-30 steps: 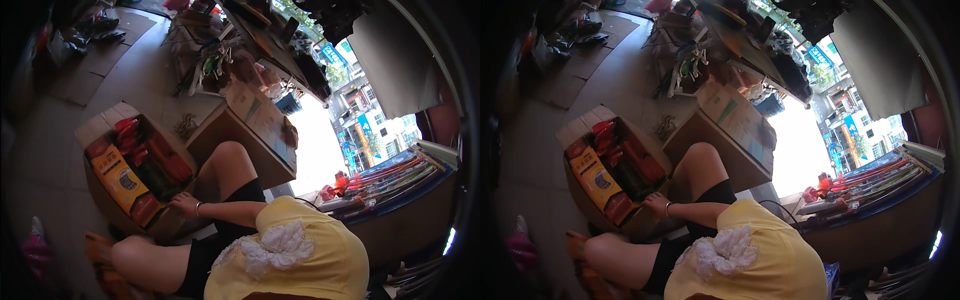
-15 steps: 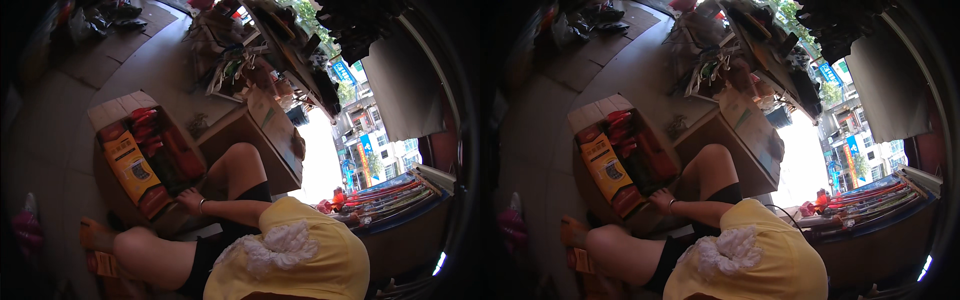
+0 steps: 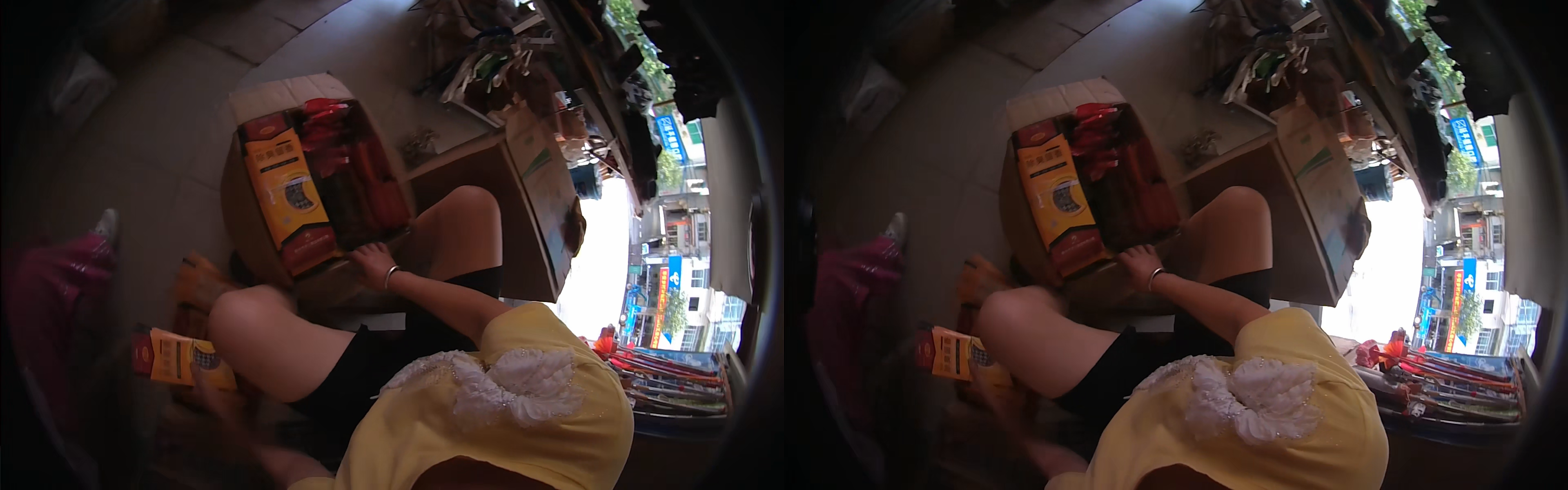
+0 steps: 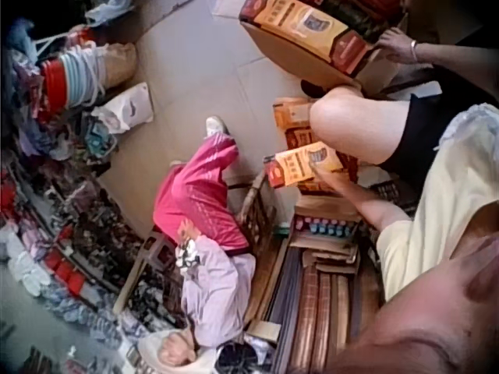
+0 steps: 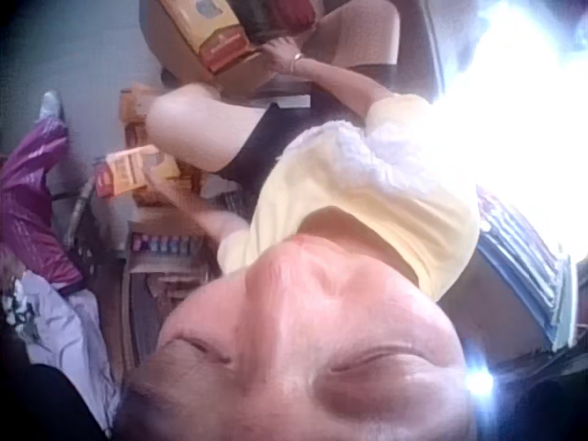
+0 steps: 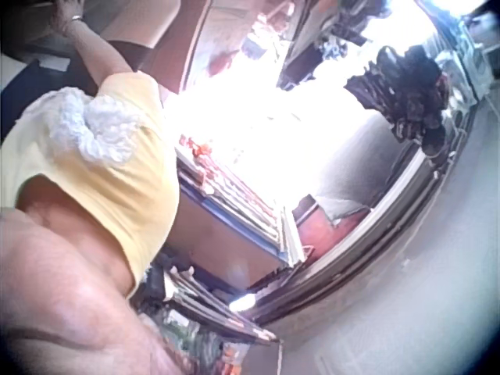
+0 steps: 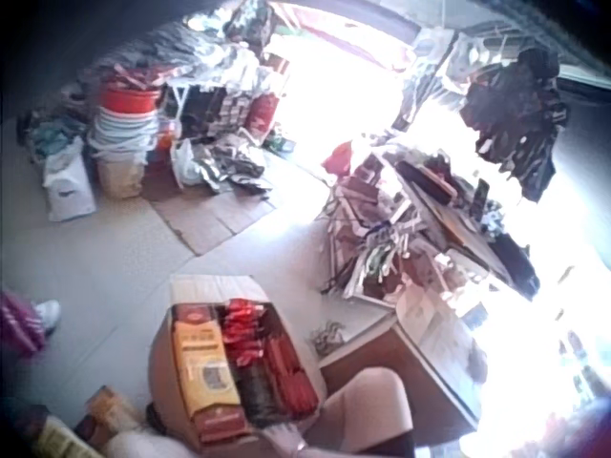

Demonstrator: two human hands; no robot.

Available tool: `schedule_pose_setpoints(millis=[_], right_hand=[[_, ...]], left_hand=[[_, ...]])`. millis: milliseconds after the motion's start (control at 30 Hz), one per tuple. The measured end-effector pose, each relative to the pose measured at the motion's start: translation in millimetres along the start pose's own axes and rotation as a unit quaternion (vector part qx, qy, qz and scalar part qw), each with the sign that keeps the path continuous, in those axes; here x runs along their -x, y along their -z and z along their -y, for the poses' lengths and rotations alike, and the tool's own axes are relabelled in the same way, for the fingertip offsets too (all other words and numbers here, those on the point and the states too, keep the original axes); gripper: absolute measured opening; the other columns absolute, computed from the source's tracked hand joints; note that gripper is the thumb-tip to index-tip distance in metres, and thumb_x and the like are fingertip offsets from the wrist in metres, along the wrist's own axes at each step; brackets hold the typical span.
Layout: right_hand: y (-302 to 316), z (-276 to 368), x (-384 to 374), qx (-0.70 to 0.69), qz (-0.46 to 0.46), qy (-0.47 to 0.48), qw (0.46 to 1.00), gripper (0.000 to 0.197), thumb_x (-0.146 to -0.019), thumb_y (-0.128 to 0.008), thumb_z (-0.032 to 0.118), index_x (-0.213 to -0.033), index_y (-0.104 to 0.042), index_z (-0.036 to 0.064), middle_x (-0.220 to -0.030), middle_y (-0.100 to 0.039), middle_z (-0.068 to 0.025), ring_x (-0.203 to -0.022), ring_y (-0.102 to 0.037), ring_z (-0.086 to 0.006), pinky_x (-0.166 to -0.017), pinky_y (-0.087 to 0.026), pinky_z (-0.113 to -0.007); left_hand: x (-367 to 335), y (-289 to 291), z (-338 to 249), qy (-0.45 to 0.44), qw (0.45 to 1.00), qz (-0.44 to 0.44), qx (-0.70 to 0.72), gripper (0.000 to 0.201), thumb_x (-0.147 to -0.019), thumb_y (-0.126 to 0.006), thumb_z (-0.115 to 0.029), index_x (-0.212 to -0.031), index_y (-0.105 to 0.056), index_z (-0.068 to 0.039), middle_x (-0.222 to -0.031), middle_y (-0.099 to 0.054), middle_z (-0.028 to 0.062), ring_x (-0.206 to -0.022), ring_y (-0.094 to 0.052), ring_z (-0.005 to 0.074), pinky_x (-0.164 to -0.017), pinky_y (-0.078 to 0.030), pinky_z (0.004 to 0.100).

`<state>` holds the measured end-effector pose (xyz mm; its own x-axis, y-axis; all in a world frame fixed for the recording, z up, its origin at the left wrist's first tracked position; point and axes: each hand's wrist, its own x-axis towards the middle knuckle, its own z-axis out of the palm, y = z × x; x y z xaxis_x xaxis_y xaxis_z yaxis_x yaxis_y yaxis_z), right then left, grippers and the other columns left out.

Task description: The person organizes merchandise by placing packets and boxes into a larger container and then reviews a document.

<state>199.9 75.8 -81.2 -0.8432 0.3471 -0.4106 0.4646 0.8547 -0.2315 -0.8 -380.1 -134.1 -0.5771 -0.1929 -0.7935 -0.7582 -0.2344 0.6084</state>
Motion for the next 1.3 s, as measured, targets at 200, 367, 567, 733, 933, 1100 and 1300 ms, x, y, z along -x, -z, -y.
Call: schedule_pose_setpoints(millis=[200,367,567,733,933,1100,1300], right_hand=[[-8,-10,16,-0.066,-0.051,0.027,0.996,0.052,-0.07,-0.066,0.021,-0.119,-0.053,0.0137,-0.114,-0.055,-0.01,-0.112,-0.046,-0.0292,-0.1,-0.03,-0.044],[-8,-23,23,-0.118,-0.094,0.078,0.985,0.05,-0.072,-0.065,0.02,-0.12,-0.053,0.0117,-0.117,-0.053,-0.0119,-0.112,-0.045,-0.031,-0.101,-0.029,-0.043],[43,-34,28,-0.721,-0.099,-0.007,0.686,0.062,-0.08,-0.066,0.025,-0.134,-0.038,0.0107,-0.125,-0.049,-0.0127,-0.114,-0.049,-0.0263,-0.096,-0.039,-0.039],[164,-92,48,-0.828,-0.118,0.109,0.538,0.087,-0.071,-0.078,0.016,-0.14,-0.024,0.0066,-0.133,-0.041,-0.0113,-0.119,-0.044,-0.0206,-0.099,-0.037,-0.035],[155,-123,76,-0.816,-0.135,0.0,0.562,0.073,-0.062,-0.082,0.006,-0.125,-0.046,0.0008,-0.119,-0.057,-0.0065,-0.111,-0.051,-0.0164,-0.097,-0.04,-0.034],[166,-122,71,-0.798,-0.166,0.002,0.58,0.064,-0.068,-0.074,0.003,-0.126,-0.046,0.0002,-0.119,-0.057,-0.0097,-0.11,-0.054,-0.0207,-0.093,-0.045,-0.035],[140,-174,74,-0.503,-0.398,-0.046,0.766,0.05,-0.085,-0.06,0.021,-0.129,-0.043,0.0047,-0.124,-0.054,-0.0083,-0.114,-0.053,-0.0249,-0.098,-0.04,-0.039]], left_hand=[[82,-93,-122,-0.391,0.92,0.017,0.012,0.065,-0.079,-0.07,-0.025,-0.13,-0.039,0.002,-0.121,-0.051,0.015,-0.106,-0.055,0.024,-0.085,-0.048,0.0353],[174,-211,-178,-0.371,0.897,0.237,0.042,0.053,-0.08,-0.067,-0.019,-0.124,-0.044,0.002,-0.116,-0.054,0.0109,-0.102,-0.056,0.0192,-0.081,-0.05,0.0331],[233,-346,-77,-0.324,0.847,0.418,-0.058,0.054,-0.075,-0.069,-0.008,-0.123,-0.044,-0.002,-0.105,-0.059,0.0069,-0.091,-0.06,0.0163,-0.076,-0.051,0.0296],[276,-384,21,-0.212,0.709,0.582,-0.336,0.077,-0.064,-0.079,0.0,-0.128,-0.038,-0.007,-0.11,-0.056,0.0068,-0.1,-0.055,0.0142,-0.084,-0.048,0.0292],[273,-400,75,-0.163,0.621,0.636,-0.429,0.086,-0.06,-0.081,-0.001,-0.13,-0.033,-0.007,-0.117,-0.051,0.0048,-0.111,-0.047,0.0131,-0.094,-0.04,0.0302],[261,-425,68,-0.174,0.592,0.665,-0.421,0.084,-0.059,-0.084,-0.013,-0.13,-0.039,-0.005,-0.118,-0.055,0.0108,-0.108,-0.055,0.0213,-0.094,-0.04,0.031],[207,-538,18,-0.457,0.524,0.573,-0.434,0.068,-0.068,-0.075,-0.023,-0.128,-0.047,-0.005,-0.125,-0.051,0.0145,-0.116,-0.047,0.0287,-0.101,-0.035,0.038]])
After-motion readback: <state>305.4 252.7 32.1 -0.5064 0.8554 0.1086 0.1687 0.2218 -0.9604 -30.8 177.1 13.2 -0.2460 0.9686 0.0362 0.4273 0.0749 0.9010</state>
